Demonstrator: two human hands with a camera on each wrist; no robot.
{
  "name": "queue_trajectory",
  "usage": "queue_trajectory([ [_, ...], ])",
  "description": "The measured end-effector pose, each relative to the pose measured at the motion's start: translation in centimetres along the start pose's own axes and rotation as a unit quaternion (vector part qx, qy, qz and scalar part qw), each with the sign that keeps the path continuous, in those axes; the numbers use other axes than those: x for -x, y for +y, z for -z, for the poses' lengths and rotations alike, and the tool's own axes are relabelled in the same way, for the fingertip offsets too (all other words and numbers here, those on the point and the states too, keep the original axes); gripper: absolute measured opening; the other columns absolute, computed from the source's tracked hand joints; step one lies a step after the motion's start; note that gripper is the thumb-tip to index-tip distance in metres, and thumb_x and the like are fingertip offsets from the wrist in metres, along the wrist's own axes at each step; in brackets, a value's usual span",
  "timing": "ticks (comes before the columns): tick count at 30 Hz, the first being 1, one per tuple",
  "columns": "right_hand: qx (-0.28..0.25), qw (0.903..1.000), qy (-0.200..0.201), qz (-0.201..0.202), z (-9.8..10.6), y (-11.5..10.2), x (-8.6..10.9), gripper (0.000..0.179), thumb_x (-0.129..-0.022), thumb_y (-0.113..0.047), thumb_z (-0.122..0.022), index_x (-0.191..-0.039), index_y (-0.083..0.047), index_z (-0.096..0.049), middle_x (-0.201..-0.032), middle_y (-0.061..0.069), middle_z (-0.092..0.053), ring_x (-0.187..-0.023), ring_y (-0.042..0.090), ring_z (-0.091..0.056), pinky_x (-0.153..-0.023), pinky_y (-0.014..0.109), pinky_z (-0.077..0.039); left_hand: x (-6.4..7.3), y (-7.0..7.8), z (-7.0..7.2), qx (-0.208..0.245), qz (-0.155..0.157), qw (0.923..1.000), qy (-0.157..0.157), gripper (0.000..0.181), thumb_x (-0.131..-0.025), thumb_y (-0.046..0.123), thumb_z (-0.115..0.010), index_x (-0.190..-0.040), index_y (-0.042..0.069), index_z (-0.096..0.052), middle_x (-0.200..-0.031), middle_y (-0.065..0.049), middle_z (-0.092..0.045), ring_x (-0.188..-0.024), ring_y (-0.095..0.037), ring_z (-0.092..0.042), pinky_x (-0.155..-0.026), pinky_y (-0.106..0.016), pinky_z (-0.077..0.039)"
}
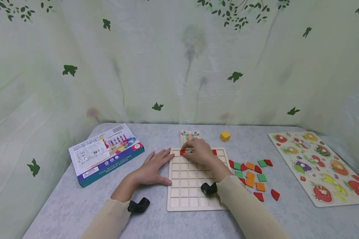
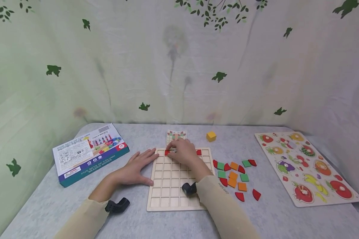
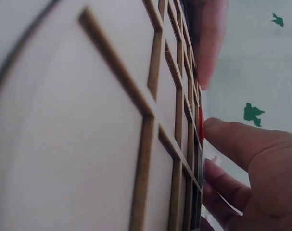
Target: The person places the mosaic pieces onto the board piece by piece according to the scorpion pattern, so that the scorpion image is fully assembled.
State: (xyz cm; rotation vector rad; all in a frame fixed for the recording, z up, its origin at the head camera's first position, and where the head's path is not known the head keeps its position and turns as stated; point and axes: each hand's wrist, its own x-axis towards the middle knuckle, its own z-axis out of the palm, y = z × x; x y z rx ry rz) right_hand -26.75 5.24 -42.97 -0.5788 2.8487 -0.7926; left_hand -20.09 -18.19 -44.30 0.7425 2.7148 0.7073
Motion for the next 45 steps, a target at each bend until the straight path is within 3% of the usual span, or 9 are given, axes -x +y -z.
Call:
queue_trajectory([
  [5, -0.086, 0.9962, -0.016, -0.001, 0.9, 0.0, 0.8, 0.022, -0.095, -0.024, -0.069, -0.116, -0.024, -0.071, -0.129, 0.002, -0.064, -0.124, 0.026, -0.057, -0.107, 0.047, -0.046, 0.1, 0.1, 0.1, 0.002, 0.002, 1.0, 0.0, 0.105, -0.076, 0.059, -0.079, -0.159, 0.018, -0.029, -0.17, -0.006, -0.013, -0.158, -0.032, -0.008, -0.124, -0.062, 0.002],
  [10, -0.162, 0.9867, -0.005, -0.011, 2.3, 0.3, 2.0, 0.026, -0.099, -0.023, -0.063, -0.124, -0.017, -0.068, -0.136, 0.006, -0.059, -0.129, 0.028, -0.054, -0.105, 0.05, -0.048, 0.1, 0.1, 0.2, 0.004, 0.003, 1.0, 0.001, 0.105, -0.076, 0.059, -0.079, -0.159, 0.018, -0.029, -0.17, -0.007, -0.013, -0.157, -0.033, -0.009, -0.125, -0.061, 0.002],
  [18, -0.165, 0.9856, 0.036, 0.01, 4.4, 1.6, 4.3, 0.027, -0.099, -0.022, -0.063, -0.125, -0.017, -0.067, -0.136, 0.004, -0.059, -0.129, 0.03, -0.053, -0.111, 0.055, -0.04, 0.0, 0.0, 0.0, 0.004, 0.007, 1.0, 0.001, 0.106, -0.075, 0.059, -0.08, -0.159, 0.019, -0.029, -0.17, -0.006, -0.013, -0.158, -0.032, -0.008, -0.125, -0.061, 0.002],
  [26, -0.165, 0.9835, 0.075, 0.004, 6.4, 3.9, 7.3, 0.027, -0.098, -0.021, -0.064, -0.125, -0.015, -0.065, -0.129, 0.004, -0.064, -0.125, 0.029, -0.055, -0.11, 0.055, -0.041, 0.0, 0.0, -0.1, 0.004, 0.004, 1.0, 0.001, 0.106, -0.075, 0.059, -0.08, -0.159, 0.019, -0.029, -0.17, -0.006, -0.013, -0.158, -0.032, -0.008, -0.125, -0.06, 0.002],
  [29, -0.158, 0.9835, 0.088, -0.005, 7.3, 5.0, 8.3, 0.027, -0.099, -0.02, -0.063, -0.125, -0.014, -0.065, -0.132, 0.007, -0.062, -0.125, 0.031, -0.055, -0.109, 0.055, -0.043, 0.0, 0.1, 0.0, 0.004, 0.002, 1.0, 0.003, 0.106, -0.075, 0.059, -0.08, -0.159, 0.019, -0.029, -0.17, -0.006, -0.013, -0.158, -0.032, -0.008, -0.125, -0.06, 0.002],
  [34, -0.145, 0.9826, 0.1, -0.06, 8.2, 7.0, 9.3, 0.029, -0.1, -0.022, -0.062, -0.127, -0.014, -0.063, -0.138, 0.009, -0.057, -0.127, 0.033, -0.051, -0.111, 0.055, -0.041, 0.1, 0.1, 0.2, 0.005, 0.002, 1.0, 0.005, 0.106, -0.075, 0.058, -0.08, -0.159, 0.018, -0.03, -0.17, -0.007, -0.014, -0.158, -0.032, -0.009, -0.125, -0.061, 0.002],
  [40, -0.121, 0.9828, 0.082, -0.114, 8.8, 9.6, 9.9, 0.033, -0.099, -0.025, -0.062, -0.131, -0.014, -0.061, -0.141, 0.013, -0.054, -0.132, 0.035, -0.046, -0.114, 0.06, -0.037, 0.3, 0.0, -0.1, 0.011, 0.004, 0.9999, 0.002, 0.106, -0.075, 0.058, -0.081, -0.159, 0.019, -0.03, -0.17, -0.006, -0.014, -0.158, -0.032, -0.009, -0.125, -0.06, 0.003],
  [45, -0.117, 0.9835, 0.017, -0.137, 9.0, 11.7, 10.4, 0.042, -0.094, -0.033, -0.068, -0.133, -0.019, -0.06, -0.146, 0.015, -0.051, -0.137, 0.039, -0.041, -0.113, 0.065, -0.035, 0.2, 0.1, -0.1, 0.011, -0.003, 0.9999, 0.005, 0.105, -0.075, 0.058, -0.08, -0.159, 0.018, -0.03, -0.17, -0.007, -0.014, -0.157, -0.033, -0.009, -0.125, -0.061, 0.002],
])
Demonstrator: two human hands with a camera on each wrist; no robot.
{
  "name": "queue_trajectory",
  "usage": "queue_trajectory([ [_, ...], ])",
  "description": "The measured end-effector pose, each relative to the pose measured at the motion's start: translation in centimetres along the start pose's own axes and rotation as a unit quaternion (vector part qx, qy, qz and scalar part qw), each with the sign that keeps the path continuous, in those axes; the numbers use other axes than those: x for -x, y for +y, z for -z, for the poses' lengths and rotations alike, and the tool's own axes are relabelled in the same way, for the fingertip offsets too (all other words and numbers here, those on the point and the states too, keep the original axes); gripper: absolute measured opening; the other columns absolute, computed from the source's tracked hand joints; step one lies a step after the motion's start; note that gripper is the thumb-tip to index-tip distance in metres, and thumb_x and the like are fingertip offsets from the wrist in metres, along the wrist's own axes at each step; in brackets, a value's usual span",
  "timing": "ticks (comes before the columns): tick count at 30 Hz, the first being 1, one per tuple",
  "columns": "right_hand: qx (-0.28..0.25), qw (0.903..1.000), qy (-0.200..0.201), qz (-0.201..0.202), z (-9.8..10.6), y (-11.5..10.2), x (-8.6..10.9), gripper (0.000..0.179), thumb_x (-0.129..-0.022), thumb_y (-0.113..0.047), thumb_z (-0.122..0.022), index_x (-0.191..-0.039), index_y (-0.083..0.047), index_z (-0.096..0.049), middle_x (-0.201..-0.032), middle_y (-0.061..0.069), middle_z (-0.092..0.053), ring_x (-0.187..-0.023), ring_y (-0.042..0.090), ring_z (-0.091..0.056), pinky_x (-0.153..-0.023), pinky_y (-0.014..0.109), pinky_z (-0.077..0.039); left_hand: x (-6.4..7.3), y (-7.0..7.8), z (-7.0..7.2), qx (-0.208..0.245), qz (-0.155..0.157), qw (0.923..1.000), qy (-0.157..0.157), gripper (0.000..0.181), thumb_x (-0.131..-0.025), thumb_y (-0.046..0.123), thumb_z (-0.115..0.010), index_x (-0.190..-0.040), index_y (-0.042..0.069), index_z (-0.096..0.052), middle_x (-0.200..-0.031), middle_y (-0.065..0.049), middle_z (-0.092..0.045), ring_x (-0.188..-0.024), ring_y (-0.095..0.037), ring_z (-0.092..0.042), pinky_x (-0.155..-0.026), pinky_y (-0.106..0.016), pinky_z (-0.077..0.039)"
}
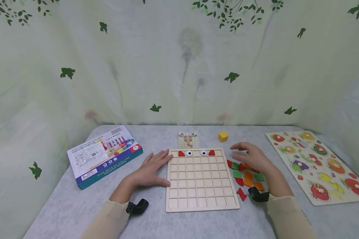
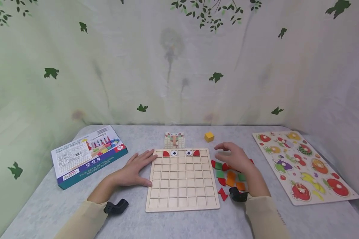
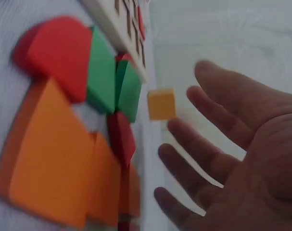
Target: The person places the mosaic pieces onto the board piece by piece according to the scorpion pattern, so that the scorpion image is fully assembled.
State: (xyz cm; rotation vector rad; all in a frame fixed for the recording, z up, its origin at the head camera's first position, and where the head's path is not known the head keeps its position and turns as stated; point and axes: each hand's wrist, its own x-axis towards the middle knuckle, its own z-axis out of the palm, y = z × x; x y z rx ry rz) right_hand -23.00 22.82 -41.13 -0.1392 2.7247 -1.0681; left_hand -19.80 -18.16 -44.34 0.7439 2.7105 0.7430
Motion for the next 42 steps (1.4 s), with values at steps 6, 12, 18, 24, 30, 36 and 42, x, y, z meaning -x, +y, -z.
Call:
queue_trajectory([
  [6, 0.027, 0.9973, -0.065, 0.02, 0.3, 1.5, 0.0, 0.048, -0.086, -0.036, -0.078, -0.129, -0.021, -0.063, -0.152, 0.017, -0.044, -0.138, 0.04, -0.037, -0.114, 0.066, -0.032, 0.0, -0.1, -0.1, -0.002, 0.007, 1.0, 0.001, 0.106, -0.075, 0.06, -0.08, -0.159, 0.019, -0.029, -0.17, -0.007, -0.013, -0.158, -0.033, -0.008, -0.125, -0.061, 0.002],
  [12, 0.034, 0.9941, -0.076, 0.07, 0.4, 2.6, 0.2, 0.041, -0.084, -0.034, -0.08, -0.121, -0.023, -0.067, -0.149, 0.014, -0.045, -0.138, 0.039, -0.035, -0.113, 0.066, -0.034, 0.0, -0.1, 0.0, -0.004, 0.003, 1.0, 0.005, 0.106, -0.075, 0.059, -0.08, -0.159, 0.018, -0.03, -0.17, -0.007, -0.014, -0.157, -0.033, -0.009, -0.125, -0.061, 0.002],
  [18, 0.014, 0.995, -0.074, 0.067, 0.4, 3.3, 0.2, 0.038, -0.085, -0.032, -0.079, -0.119, -0.022, -0.067, -0.151, 0.013, -0.044, -0.14, 0.041, -0.032, -0.114, 0.068, -0.03, 0.0, 0.0, 0.0, -0.005, -0.003, 1.0, 0.005, 0.106, -0.075, 0.059, -0.08, -0.159, 0.017, -0.03, -0.17, -0.008, -0.014, -0.157, -0.033, -0.01, -0.124, -0.062, 0.001],
  [24, 0.022, 0.9955, -0.06, 0.071, -0.1, 3.7, -0.3, 0.027, -0.087, -0.03, -0.078, -0.111, -0.021, -0.069, -0.148, 0.012, -0.046, -0.139, 0.039, -0.031, -0.115, 0.068, -0.029, 0.0, -0.1, 0.1, -0.006, 0.001, 1.0, 0.004, 0.106, -0.075, 0.059, -0.08, -0.159, 0.018, -0.03, -0.17, -0.007, -0.014, -0.157, -0.032, -0.009, -0.124, -0.062, 0.001],
  [30, 0.037, 0.9969, -0.032, 0.062, -0.6, 3.5, -0.5, 0.02, -0.088, -0.031, -0.077, -0.103, -0.02, -0.071, -0.144, 0.01, -0.049, -0.136, 0.037, -0.034, -0.112, 0.065, -0.035, -0.1, -0.2, 0.0, -0.009, -0.002, 0.9999, 0.005, 0.106, -0.075, 0.06, -0.079, -0.159, 0.018, -0.03, -0.17, -0.007, -0.014, -0.157, -0.032, -0.01, -0.124, -0.062, 0.001],
  [36, 0.061, 0.9947, -0.001, 0.082, -0.9, 3.5, -0.2, 0.017, -0.087, -0.031, -0.077, -0.101, -0.022, -0.074, -0.137, 0.01, -0.055, -0.132, 0.036, -0.04, -0.11, 0.064, -0.037, 0.0, -0.3, -0.1, -0.006, -0.006, 1.0, 0.005, 0.106, -0.075, 0.06, -0.079, -0.159, 0.017, -0.03, -0.17, -0.007, -0.014, -0.157, -0.033, -0.01, -0.124, -0.062, 0.001],
  [42, 0.062, 0.9945, 0.01, 0.084, -1.0, 3.4, -0.2, 0.017, -0.088, -0.03, -0.076, -0.103, -0.02, -0.074, -0.136, 0.01, -0.056, -0.131, 0.037, -0.042, -0.11, 0.065, -0.036, 0.0, -0.3, -0.2, -0.004, -0.01, 0.9999, 0.01, 0.106, -0.075, 0.06, -0.079, -0.159, 0.017, -0.03, -0.169, -0.008, -0.015, -0.157, -0.034, -0.011, -0.124, -0.062, 0.001],
])
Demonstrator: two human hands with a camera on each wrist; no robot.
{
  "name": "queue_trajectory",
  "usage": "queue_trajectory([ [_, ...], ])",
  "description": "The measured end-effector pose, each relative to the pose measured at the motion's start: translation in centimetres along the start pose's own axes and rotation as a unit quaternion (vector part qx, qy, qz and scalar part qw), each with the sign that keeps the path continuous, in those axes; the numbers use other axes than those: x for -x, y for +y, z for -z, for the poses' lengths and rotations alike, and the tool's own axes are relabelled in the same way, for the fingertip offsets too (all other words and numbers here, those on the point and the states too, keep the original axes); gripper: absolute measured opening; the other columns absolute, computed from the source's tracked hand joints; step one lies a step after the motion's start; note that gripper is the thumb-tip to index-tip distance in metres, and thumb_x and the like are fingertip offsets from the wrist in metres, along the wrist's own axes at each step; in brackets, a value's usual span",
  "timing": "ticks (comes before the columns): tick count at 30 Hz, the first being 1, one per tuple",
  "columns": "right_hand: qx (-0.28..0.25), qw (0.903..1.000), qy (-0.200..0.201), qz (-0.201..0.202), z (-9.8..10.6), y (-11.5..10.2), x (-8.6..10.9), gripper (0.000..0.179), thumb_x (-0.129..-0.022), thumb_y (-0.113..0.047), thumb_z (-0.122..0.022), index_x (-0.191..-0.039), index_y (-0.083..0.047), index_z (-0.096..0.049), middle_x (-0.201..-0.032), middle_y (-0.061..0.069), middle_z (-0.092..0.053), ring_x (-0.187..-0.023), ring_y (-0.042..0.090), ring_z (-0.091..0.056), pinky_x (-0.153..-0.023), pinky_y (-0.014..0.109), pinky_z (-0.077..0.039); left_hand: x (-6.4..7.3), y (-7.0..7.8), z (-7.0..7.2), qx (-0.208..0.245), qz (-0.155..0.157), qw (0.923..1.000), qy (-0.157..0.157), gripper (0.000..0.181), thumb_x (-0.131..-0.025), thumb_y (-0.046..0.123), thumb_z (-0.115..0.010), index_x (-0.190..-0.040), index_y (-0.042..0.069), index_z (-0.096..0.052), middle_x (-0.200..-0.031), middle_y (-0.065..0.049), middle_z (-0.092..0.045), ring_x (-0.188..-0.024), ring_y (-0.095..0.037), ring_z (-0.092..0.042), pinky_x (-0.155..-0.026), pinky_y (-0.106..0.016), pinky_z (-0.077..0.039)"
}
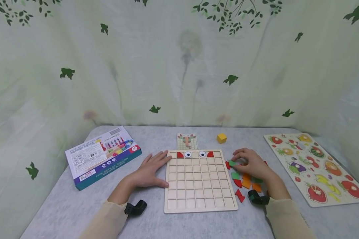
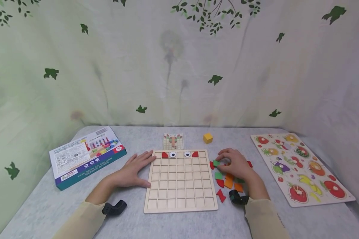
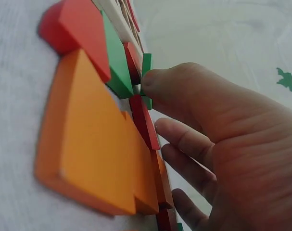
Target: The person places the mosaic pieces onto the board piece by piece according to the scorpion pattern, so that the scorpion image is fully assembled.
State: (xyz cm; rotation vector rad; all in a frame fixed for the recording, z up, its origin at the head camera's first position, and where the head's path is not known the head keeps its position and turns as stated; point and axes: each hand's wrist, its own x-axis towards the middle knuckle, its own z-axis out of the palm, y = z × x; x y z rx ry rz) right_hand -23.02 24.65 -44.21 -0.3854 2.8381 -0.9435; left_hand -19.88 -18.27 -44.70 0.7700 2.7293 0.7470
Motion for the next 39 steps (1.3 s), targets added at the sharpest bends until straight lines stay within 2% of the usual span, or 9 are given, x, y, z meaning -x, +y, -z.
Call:
queue_trajectory([
  [5, -0.005, 0.9999, 0.003, -0.014, -0.2, -0.1, 0.0, 0.022, -0.091, -0.031, -0.073, -0.11, -0.02, -0.073, -0.134, 0.009, -0.06, -0.128, 0.034, -0.047, -0.11, 0.063, -0.038, 0.1, -0.1, -0.2, 0.001, 0.004, 1.0, -0.002, 0.107, -0.075, 0.061, -0.079, -0.159, 0.017, -0.03, -0.169, -0.008, -0.015, -0.157, -0.033, -0.011, -0.124, -0.062, 0.001],
  [11, -0.013, 0.9987, 0.01, -0.049, -0.3, -1.1, -0.2, 0.03, -0.094, -0.034, -0.069, -0.121, -0.021, -0.069, -0.124, 0.005, -0.066, -0.114, 0.026, -0.057, -0.099, 0.05, -0.052, 0.2, -0.2, -0.3, -0.002, 0.006, 1.0, -0.005, 0.107, -0.075, 0.062, -0.078, -0.159, 0.019, -0.028, -0.17, -0.006, -0.013, -0.157, -0.032, -0.01, -0.125, -0.061, 0.001],
  [14, -0.013, 0.9991, 0.015, -0.038, 0.0, -2.0, -0.4, 0.029, -0.095, -0.029, -0.068, -0.122, -0.02, -0.069, -0.119, 0.004, -0.067, -0.11, 0.024, -0.058, -0.096, 0.048, -0.054, 0.2, -0.1, -0.1, 0.004, 0.003, 1.0, -0.001, 0.107, -0.075, 0.06, -0.079, -0.159, 0.017, -0.029, -0.17, -0.008, -0.014, -0.157, -0.033, -0.011, -0.124, -0.062, 0.001],
  [21, -0.009, 0.9995, 0.018, 0.026, 0.5, -4.7, -0.6, 0.025, -0.095, -0.022, -0.068, -0.12, -0.017, -0.069, -0.117, 0.004, -0.068, -0.1, 0.02, -0.059, -0.08, 0.031, -0.052, 0.2, -0.1, 0.2, 0.0, 0.006, 1.0, 0.0, 0.107, -0.074, 0.06, -0.079, -0.159, 0.019, -0.029, -0.17, -0.006, -0.014, -0.157, -0.032, -0.01, -0.125, -0.061, 0.001],
  [26, -0.02, 0.9986, 0.005, 0.049, -0.1, -6.0, -0.9, 0.023, -0.094, -0.018, -0.069, -0.117, -0.014, -0.07, -0.115, 0.004, -0.069, -0.096, 0.02, -0.059, -0.072, 0.028, -0.053, 0.1, -0.3, 0.1, 0.001, 0.006, 1.0, 0.0, 0.107, -0.074, 0.062, -0.079, -0.159, 0.02, -0.029, -0.17, -0.005, -0.014, -0.157, -0.032, -0.01, -0.125, -0.061, 0.001],
  [33, -0.022, 0.999, -0.019, 0.033, -1.5, -6.3, -1.5, 0.02, -0.092, -0.016, -0.072, -0.112, -0.015, -0.072, -0.109, 0.003, -0.067, -0.088, 0.018, -0.056, -0.065, 0.027, -0.052, 0.1, -0.3, 0.0, 0.004, 0.004, 1.0, 0.001, 0.107, -0.074, 0.06, -0.079, -0.159, 0.019, -0.029, -0.17, -0.007, -0.014, -0.157, -0.033, -0.01, -0.124, -0.061, 0.002],
  [39, -0.019, 0.9995, -0.021, 0.016, -2.0, -6.6, -1.8, 0.02, -0.09, -0.017, -0.074, -0.11, -0.016, -0.073, -0.103, 0.001, -0.066, -0.083, 0.018, -0.053, -0.064, 0.027, -0.049, 0.0, -0.1, 0.0, 0.002, 0.006, 1.0, -0.003, 0.107, -0.074, 0.061, -0.079, -0.159, 0.019, -0.029, -0.17, -0.006, -0.014, -0.157, -0.032, -0.01, -0.125, -0.061, 0.002],
])
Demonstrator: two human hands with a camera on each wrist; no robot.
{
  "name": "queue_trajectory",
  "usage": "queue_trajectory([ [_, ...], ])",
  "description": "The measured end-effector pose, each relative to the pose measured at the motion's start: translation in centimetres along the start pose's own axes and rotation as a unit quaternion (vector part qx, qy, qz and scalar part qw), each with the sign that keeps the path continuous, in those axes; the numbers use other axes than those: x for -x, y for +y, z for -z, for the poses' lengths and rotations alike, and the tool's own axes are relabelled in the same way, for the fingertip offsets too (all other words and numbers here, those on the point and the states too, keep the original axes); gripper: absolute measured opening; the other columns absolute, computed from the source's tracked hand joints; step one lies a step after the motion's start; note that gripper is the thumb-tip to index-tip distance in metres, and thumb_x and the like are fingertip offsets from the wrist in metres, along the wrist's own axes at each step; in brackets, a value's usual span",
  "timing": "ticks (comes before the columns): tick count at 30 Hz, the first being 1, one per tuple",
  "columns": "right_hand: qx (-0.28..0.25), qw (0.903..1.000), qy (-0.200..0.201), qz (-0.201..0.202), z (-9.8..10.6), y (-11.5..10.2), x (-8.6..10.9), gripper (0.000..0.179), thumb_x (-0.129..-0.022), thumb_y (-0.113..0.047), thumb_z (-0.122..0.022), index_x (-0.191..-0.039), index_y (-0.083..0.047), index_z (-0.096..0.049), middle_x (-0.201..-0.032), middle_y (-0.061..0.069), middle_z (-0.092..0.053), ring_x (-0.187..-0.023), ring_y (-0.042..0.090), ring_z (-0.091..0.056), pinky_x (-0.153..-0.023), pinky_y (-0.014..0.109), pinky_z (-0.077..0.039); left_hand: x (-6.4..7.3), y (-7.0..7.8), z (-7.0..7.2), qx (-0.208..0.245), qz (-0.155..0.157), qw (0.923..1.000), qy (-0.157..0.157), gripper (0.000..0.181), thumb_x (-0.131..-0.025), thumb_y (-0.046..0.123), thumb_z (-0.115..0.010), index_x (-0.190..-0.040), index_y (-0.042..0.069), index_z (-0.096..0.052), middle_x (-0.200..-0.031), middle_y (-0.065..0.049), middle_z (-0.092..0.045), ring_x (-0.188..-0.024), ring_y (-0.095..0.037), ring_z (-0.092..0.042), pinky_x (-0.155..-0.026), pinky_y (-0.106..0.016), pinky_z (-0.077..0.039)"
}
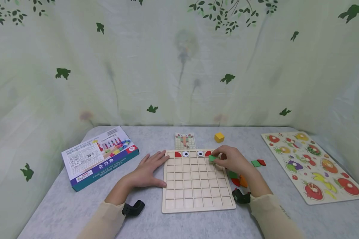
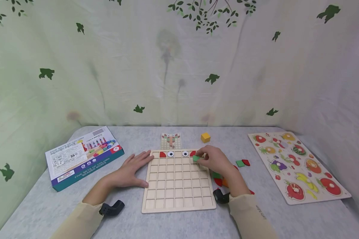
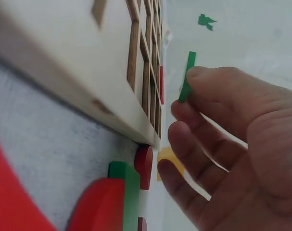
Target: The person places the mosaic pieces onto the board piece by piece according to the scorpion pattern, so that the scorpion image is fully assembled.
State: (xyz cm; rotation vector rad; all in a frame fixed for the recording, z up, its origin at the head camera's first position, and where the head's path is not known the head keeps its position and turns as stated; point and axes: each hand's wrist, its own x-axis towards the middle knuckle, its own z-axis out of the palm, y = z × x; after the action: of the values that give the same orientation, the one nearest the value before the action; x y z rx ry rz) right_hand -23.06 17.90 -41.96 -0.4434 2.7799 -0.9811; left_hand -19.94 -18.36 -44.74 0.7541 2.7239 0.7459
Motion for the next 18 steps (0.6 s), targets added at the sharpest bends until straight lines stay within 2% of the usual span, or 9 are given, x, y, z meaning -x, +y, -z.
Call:
queue_trajectory([
  [6, 0.008, 1.0, 0.004, -0.001, -0.31, 0.14, -0.22, 0.021, -0.09, -0.017, -0.075, -0.111, -0.016, -0.073, -0.102, 0.001, -0.067, -0.083, 0.018, -0.053, -0.069, 0.027, -0.049, -0.06, 0.0, 0.07, -0.002, 0.001, 1.0, -0.001, 0.107, -0.074, 0.06, -0.08, -0.159, 0.019, -0.029, -0.17, -0.007, -0.014, -0.157, -0.033, -0.01, -0.125, -0.061, 0.001],
  [11, 0.01, 0.9998, 0.012, 0.012, -0.58, 0.47, -0.32, 0.021, -0.089, -0.016, -0.075, -0.111, -0.015, -0.073, -0.101, 0.001, -0.065, -0.081, 0.017, -0.052, -0.068, 0.027, -0.047, -0.07, -0.04, 0.13, -0.001, 0.002, 1.0, -0.003, 0.108, -0.074, 0.06, -0.08, -0.159, 0.019, -0.028, -0.17, -0.007, -0.014, -0.157, -0.033, -0.01, -0.124, -0.061, 0.001],
  [18, 0.005, 0.9997, 0.023, 0.008, -0.99, 0.73, -0.35, 0.021, -0.089, -0.017, -0.075, -0.11, -0.016, -0.072, -0.097, 0.001, -0.061, -0.082, 0.017, -0.051, -0.07, 0.028, -0.046, -0.02, 0.04, 0.12, 0.004, 0.004, 1.0, -0.004, 0.107, -0.074, 0.06, -0.08, -0.159, 0.019, -0.029, -0.17, -0.006, -0.013, -0.158, -0.031, -0.009, -0.125, -0.061, 0.001],
])
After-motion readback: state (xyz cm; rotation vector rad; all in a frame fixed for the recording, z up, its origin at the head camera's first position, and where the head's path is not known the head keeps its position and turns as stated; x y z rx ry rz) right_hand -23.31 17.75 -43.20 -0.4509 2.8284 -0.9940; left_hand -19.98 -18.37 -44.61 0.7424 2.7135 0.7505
